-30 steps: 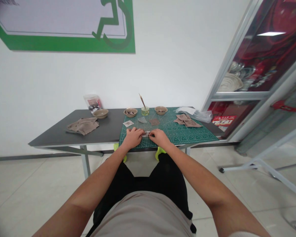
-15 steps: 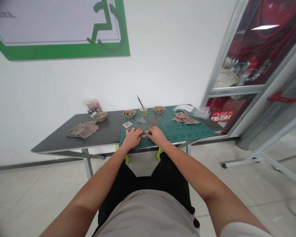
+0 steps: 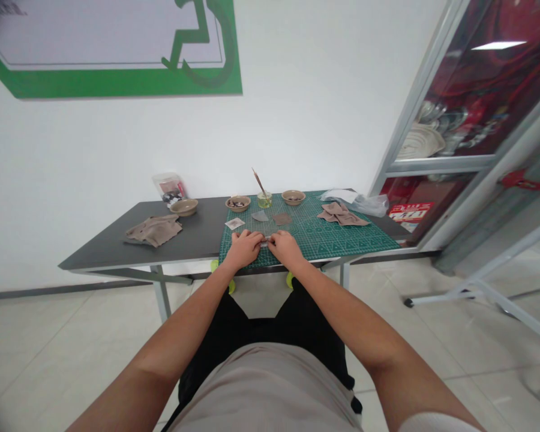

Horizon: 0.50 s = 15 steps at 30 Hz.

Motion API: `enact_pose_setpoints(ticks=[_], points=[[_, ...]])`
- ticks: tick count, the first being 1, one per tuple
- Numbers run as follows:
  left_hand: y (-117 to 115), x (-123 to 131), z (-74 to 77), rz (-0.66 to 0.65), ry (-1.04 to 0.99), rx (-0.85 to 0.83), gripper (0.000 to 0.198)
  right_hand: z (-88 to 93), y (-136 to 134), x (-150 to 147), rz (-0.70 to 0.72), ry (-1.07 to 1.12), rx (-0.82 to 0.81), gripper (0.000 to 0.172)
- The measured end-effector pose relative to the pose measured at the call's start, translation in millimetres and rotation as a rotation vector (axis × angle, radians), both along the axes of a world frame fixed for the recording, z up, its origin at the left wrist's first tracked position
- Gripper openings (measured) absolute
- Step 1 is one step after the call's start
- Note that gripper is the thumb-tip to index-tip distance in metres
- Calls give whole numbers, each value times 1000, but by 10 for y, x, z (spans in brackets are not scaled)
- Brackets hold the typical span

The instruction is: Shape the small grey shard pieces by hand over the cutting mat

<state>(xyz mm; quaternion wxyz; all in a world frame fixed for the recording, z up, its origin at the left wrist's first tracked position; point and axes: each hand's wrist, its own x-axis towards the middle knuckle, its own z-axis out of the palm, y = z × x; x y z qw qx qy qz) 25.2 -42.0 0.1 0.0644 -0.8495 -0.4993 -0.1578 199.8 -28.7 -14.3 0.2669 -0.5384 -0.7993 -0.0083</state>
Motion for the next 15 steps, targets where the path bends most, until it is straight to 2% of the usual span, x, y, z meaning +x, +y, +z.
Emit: enact_pose_setpoints(ticks=[4,7,11,15], points=[[-10,16,14,11,-9,-9,25,-3,-33,50,-59,-20,10,14],[-18,28,24,15,-8,-15,24,-20,-101,-41,-84,-50,33,17],[-26,29,29,12,-9,-9,22,-47,-170,-199,-8,-48,66,17],[-27,16,22,0,-2,-5,22,-42,-161,-165,30,-5,37,13]])
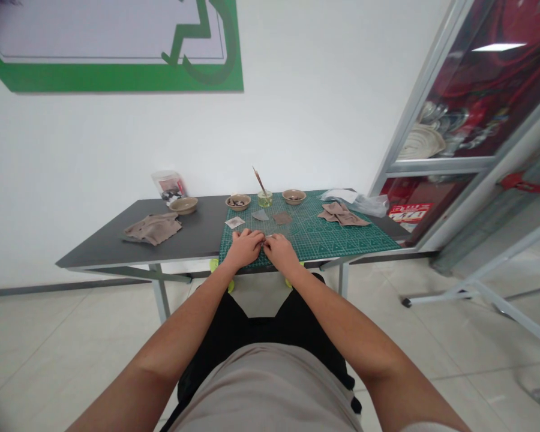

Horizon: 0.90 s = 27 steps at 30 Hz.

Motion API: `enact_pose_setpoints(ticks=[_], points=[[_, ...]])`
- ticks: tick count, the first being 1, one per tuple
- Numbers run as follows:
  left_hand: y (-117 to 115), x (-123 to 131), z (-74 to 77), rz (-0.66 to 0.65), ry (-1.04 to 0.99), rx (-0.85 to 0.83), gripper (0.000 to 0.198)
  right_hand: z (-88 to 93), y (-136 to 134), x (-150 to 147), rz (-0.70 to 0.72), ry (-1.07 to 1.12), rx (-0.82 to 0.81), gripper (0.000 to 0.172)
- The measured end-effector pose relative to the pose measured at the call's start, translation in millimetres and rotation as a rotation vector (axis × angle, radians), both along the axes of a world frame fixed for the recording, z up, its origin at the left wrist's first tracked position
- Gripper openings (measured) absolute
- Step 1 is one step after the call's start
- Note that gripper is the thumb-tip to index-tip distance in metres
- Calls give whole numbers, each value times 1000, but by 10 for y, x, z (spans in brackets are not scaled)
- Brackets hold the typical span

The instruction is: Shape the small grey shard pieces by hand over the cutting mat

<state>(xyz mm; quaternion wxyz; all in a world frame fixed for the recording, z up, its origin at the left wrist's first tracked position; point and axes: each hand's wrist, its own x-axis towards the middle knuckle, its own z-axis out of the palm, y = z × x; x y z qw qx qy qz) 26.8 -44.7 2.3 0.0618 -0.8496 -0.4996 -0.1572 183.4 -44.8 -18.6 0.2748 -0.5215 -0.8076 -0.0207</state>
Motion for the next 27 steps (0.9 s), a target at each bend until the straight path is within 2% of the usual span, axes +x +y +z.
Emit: enact_pose_setpoints(ticks=[7,14,23,27], points=[[10,-6,-11,-24,-2,9,24,68,59,297,-22,31,-69,13],[28,-9,-21,-29,-8,10,28,169,309,226,-28,12,-106,11],[34,-6,-40,-44,-31,35,27,140,84,365,55,41,-108,10],[43,-15,-39,-51,-24,40,28,164,201,358,76,35,-125,10]])
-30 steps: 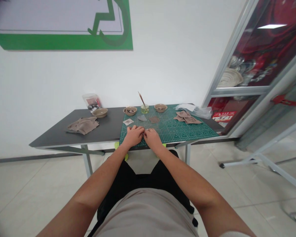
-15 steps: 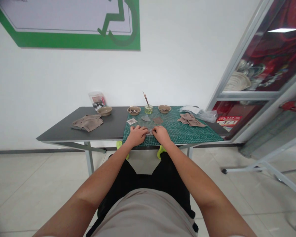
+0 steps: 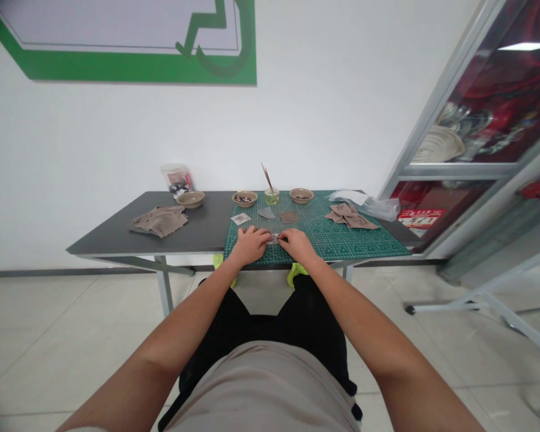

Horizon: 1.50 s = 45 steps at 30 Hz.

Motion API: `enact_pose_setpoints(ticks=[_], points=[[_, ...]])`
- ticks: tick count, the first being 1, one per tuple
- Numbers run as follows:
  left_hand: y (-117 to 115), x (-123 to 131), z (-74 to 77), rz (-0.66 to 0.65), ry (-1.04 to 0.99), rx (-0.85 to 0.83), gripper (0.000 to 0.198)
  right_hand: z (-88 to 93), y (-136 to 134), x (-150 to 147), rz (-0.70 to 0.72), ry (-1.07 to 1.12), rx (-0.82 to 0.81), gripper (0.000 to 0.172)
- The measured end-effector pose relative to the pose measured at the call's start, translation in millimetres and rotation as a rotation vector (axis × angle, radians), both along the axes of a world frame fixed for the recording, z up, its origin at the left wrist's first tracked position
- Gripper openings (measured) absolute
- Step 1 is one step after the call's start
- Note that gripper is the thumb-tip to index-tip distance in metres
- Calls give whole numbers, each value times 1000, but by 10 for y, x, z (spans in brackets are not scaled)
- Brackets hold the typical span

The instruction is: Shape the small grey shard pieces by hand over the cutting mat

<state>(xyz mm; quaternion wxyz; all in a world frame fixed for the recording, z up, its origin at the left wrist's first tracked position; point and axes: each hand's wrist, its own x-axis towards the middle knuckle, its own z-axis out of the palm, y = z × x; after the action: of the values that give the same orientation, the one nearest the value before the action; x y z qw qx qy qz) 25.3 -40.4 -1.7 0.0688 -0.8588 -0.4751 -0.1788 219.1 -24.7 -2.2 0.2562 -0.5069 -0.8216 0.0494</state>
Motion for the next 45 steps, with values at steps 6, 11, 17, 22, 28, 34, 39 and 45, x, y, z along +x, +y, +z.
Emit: enact_pose_setpoints(ticks=[6,11,17,22,28,34,39,45], points=[[-11,-8,-3,-1,2,8,27,85,192,-153,-61,-56,-45,12],[-19,11,-21,-3,-26,0,25,44,53,-159,-41,-73,1,13],[41,-32,-23,40,-236,-85,27,40,-83,-154,25,158,-19,3],[107,-137,-20,19,-421,-149,32,-14,17,-359,77,578,-181,14],[190,-230,-59,-21,-620,-150,19,-111,97,-511,93,719,-211,20],[266,-261,-106,128,-888,-160,7,-102,51,-477,101,466,-52,27],[290,-272,-143,200,-978,-107,12,-69,-10,-427,50,-8,-10,58],[277,-282,-146,216,-948,-118,14,-34,-16,-414,-4,-71,-35,54]])
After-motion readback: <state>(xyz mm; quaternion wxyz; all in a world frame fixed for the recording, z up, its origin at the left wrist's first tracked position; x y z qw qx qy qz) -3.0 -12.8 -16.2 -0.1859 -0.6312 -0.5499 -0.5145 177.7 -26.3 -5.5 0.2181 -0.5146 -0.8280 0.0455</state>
